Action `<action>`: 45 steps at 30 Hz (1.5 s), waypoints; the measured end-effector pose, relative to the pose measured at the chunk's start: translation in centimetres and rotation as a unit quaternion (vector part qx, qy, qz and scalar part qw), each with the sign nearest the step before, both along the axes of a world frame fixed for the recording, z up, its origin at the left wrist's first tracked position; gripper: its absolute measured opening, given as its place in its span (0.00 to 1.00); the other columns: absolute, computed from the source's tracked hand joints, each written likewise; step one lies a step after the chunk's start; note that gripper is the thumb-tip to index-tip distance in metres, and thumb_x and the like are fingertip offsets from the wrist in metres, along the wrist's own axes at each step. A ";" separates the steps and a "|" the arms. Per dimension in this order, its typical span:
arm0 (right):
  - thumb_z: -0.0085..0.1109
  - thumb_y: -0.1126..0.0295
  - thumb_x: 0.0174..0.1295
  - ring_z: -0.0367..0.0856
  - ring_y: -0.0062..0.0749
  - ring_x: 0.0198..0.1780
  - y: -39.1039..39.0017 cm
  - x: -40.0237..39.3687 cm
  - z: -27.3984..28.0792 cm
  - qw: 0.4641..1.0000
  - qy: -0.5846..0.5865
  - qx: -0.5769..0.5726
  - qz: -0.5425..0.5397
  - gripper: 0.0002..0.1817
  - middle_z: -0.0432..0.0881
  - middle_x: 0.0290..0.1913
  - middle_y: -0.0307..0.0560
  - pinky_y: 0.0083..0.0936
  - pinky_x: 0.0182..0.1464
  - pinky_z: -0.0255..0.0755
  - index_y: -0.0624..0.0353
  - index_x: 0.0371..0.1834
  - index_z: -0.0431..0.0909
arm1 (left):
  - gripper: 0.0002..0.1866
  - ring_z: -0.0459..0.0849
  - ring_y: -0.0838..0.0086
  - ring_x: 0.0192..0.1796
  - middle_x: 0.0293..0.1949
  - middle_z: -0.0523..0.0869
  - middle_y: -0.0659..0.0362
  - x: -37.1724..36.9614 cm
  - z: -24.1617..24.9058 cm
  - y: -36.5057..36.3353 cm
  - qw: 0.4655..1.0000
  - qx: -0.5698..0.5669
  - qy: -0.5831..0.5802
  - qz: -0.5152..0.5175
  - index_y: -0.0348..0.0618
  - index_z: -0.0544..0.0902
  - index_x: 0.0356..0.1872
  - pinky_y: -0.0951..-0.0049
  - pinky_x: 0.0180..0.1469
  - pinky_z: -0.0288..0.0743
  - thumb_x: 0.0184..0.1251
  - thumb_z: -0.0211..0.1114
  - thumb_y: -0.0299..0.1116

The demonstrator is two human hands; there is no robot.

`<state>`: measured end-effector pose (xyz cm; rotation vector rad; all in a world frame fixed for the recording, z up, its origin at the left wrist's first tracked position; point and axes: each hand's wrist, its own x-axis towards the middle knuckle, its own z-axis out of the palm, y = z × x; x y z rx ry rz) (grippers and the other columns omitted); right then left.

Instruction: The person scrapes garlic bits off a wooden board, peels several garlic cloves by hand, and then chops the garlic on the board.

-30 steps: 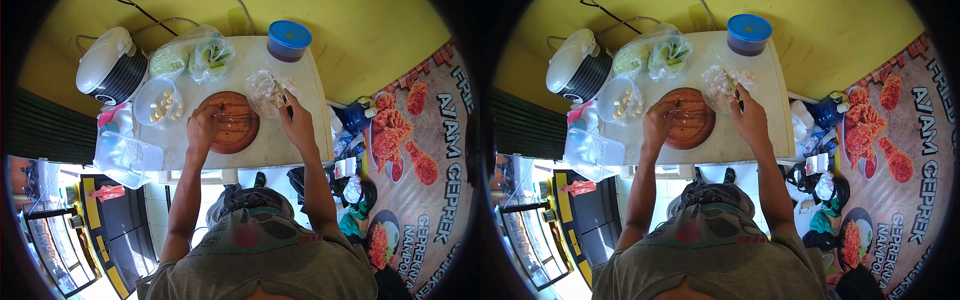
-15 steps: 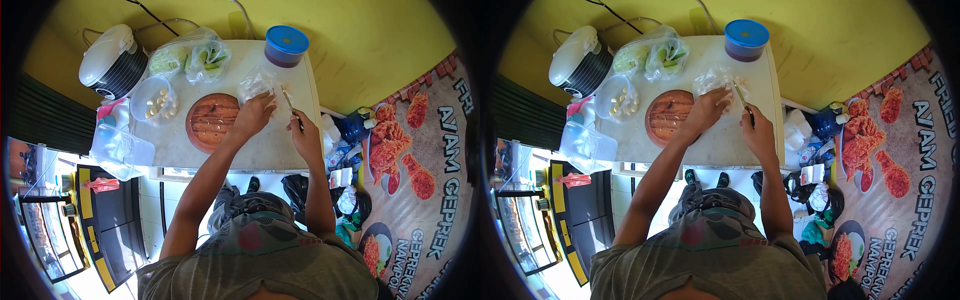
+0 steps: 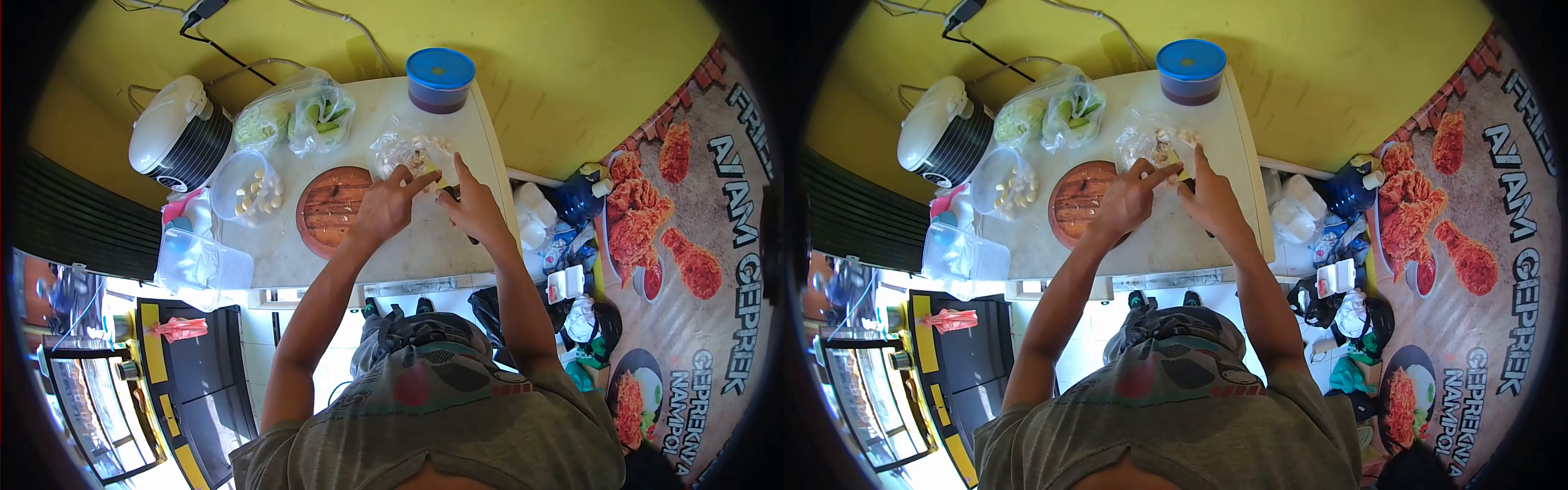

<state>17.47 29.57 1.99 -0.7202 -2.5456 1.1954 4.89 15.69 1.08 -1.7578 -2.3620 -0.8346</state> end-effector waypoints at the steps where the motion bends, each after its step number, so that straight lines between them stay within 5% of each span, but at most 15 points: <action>1: 0.61 0.67 0.65 0.79 0.27 0.20 -0.1 0.2 0.7 1.000 -0.009 -0.028 0.005 0.42 0.84 0.29 0.48 0.24 0.27 0.73 0.65 0.78 0.48 | 0.31 0.84 0.53 0.31 0.38 0.80 0.52 -0.5 0.2 0.2 1.000 0.002 0.002 -0.001 0.56 0.81 0.60 0.58 0.37 0.81 0.53 0.57 0.19; 7: 0.59 0.68 0.66 0.78 0.24 0.19 -0.2 1.5 2.3 0.996 -0.038 -0.078 0.030 0.40 0.86 0.30 0.47 0.23 0.27 0.72 0.59 0.79 0.50 | 0.29 0.85 0.50 0.33 0.40 0.81 0.50 -2.8 0.0 0.8 0.997 -0.025 0.026 0.071 0.50 0.80 0.59 0.56 0.36 0.80 0.53 0.56 0.17; 12: 0.55 0.71 0.69 0.78 0.23 0.19 -0.7 0.9 1.9 0.993 -0.031 -0.094 0.067 0.32 0.86 0.32 0.47 0.24 0.26 0.72 0.46 0.76 0.61 | 0.12 0.86 0.53 0.35 0.39 0.85 0.50 -3.7 -0.3 0.8 0.988 0.133 -0.035 0.067 0.44 0.85 0.45 0.58 0.36 0.79 0.61 0.65 0.28; 14: 0.53 0.70 0.70 0.77 0.24 0.18 -0.6 -0.2 0.9 0.991 -0.028 -0.121 0.052 0.18 0.86 0.33 0.47 0.24 0.25 0.71 0.48 0.63 0.76 | 0.09 0.86 0.54 0.35 0.37 0.86 0.51 -3.6 -0.2 0.7 0.987 0.132 -0.038 0.086 0.43 0.86 0.41 0.60 0.36 0.79 0.60 0.67 0.30; 15: 0.53 0.70 0.70 0.77 0.24 0.18 -0.5 -0.8 0.5 0.991 -0.028 -0.120 0.055 0.18 0.86 0.33 0.47 0.24 0.25 0.71 0.48 0.63 0.76 | 0.08 0.86 0.56 0.35 0.35 0.87 0.52 -3.4 0.1 0.7 0.985 0.133 -0.041 0.105 0.42 0.87 0.37 0.63 0.37 0.79 0.60 0.70 0.33; 17: 0.54 0.68 0.69 0.82 0.34 0.19 -0.2 -2.0 0.1 0.999 -0.007 -0.039 0.038 0.09 0.83 0.24 0.47 0.30 0.28 0.74 0.58 0.42 0.82 | 0.07 0.86 0.56 0.34 0.34 0.87 0.53 -3.0 0.8 0.8 0.986 0.111 -0.046 0.112 0.42 0.87 0.36 0.63 0.36 0.79 0.60 0.70 0.33; 20: 0.54 0.65 0.69 0.82 0.33 0.18 0.6 -3.2 1.1 0.998 -0.036 -0.041 0.037 0.10 0.84 0.24 0.47 0.28 0.26 0.74 0.60 0.35 0.81 | 0.06 0.86 0.56 0.34 0.34 0.88 0.55 -3.3 0.5 1.6 0.990 0.093 -0.049 0.097 0.43 0.86 0.35 0.62 0.35 0.79 0.61 0.69 0.33; 24: 0.53 0.66 0.69 0.82 0.35 0.18 1.3 -4.1 2.0 0.994 -0.086 -0.062 0.031 0.10 0.84 0.25 0.48 0.29 0.26 0.75 0.59 0.37 0.83 | 0.07 0.87 0.58 0.32 0.40 0.88 0.59 -4.0 0.3 3.1 0.987 0.157 -0.002 0.019 0.44 0.86 0.32 0.64 0.34 0.80 0.61 0.69 0.35; 25: 0.54 0.66 0.69 0.80 0.32 0.17 1.6 -4.0 1.7 0.994 -0.076 -0.057 0.050 0.10 0.85 0.27 0.48 0.28 0.26 0.74 0.58 0.44 0.82 | 0.07 0.87 0.58 0.32 0.40 0.88 0.59 -4.3 0.2 3.1 0.987 0.159 -0.003 0.019 0.44 0.86 0.32 0.64 0.34 0.80 0.61 0.69 0.35; 30: 0.56 0.66 0.67 0.79 0.32 0.16 2.2 -3.4 1.0 0.992 -0.110 -0.005 0.059 0.22 0.86 0.31 0.50 0.29 0.26 0.75 0.53 0.64 0.74 | 0.12 0.88 0.60 0.38 0.42 0.87 0.59 -5.3 1.3 2.1 0.995 -0.008 0.082 0.050 0.42 0.84 0.35 0.60 0.38 0.82 0.60 0.69 0.40; 32: 0.60 0.64 0.64 0.83 0.41 0.24 3.1 -3.3 -0.9 0.981 -0.133 0.138 0.040 0.28 0.86 0.34 0.54 0.36 0.31 0.77 0.52 0.68 0.67 | 0.11 0.88 0.60 0.36 0.39 0.87 0.57 -6.8 0.3 1.5 0.991 -0.053 0.114 0.035 0.42 0.84 0.31 0.60 0.36 0.81 0.60 0.68 0.39; 38: 0.62 0.63 0.62 0.85 0.53 0.43 2.0 -3.0 -0.1 0.960 -0.183 0.210 0.009 0.22 0.86 0.37 0.57 0.47 0.43 0.76 0.56 0.57 0.71 | 0.06 0.87 0.58 0.35 0.33 0.85 0.55 -9.0 -0.5 0.4 0.987 -0.080 0.132 -0.055 0.42 0.83 0.29 0.59 0.36 0.81 0.57 0.66 0.34; 43: 0.63 0.63 0.59 0.85 0.53 0.44 1.3 -5.6 -0.9 0.959 -0.168 0.226 -0.023 0.16 0.85 0.40 0.57 0.48 0.44 0.77 0.58 0.46 0.73 | 0.04 0.87 0.57 0.36 0.32 0.85 0.55 -8.5 -0.7 0.3 0.990 -0.052 0.083 -0.099 0.44 0.84 0.31 0.58 0.36 0.81 0.56 0.64 0.30; 45: 0.63 0.63 0.58 0.85 0.52 0.45 1.2 -6.7 -1.1 0.965 -0.167 0.199 -0.025 0.16 0.85 0.41 0.56 0.48 0.44 0.77 0.57 0.46 0.74 | 0.07 0.86 0.58 0.42 0.38 0.86 0.57 -8.6 -0.8 0.5 0.981 -0.147 0.069 -0.106 0.49 0.86 0.38 0.58 0.42 0.80 0.60 0.64 0.33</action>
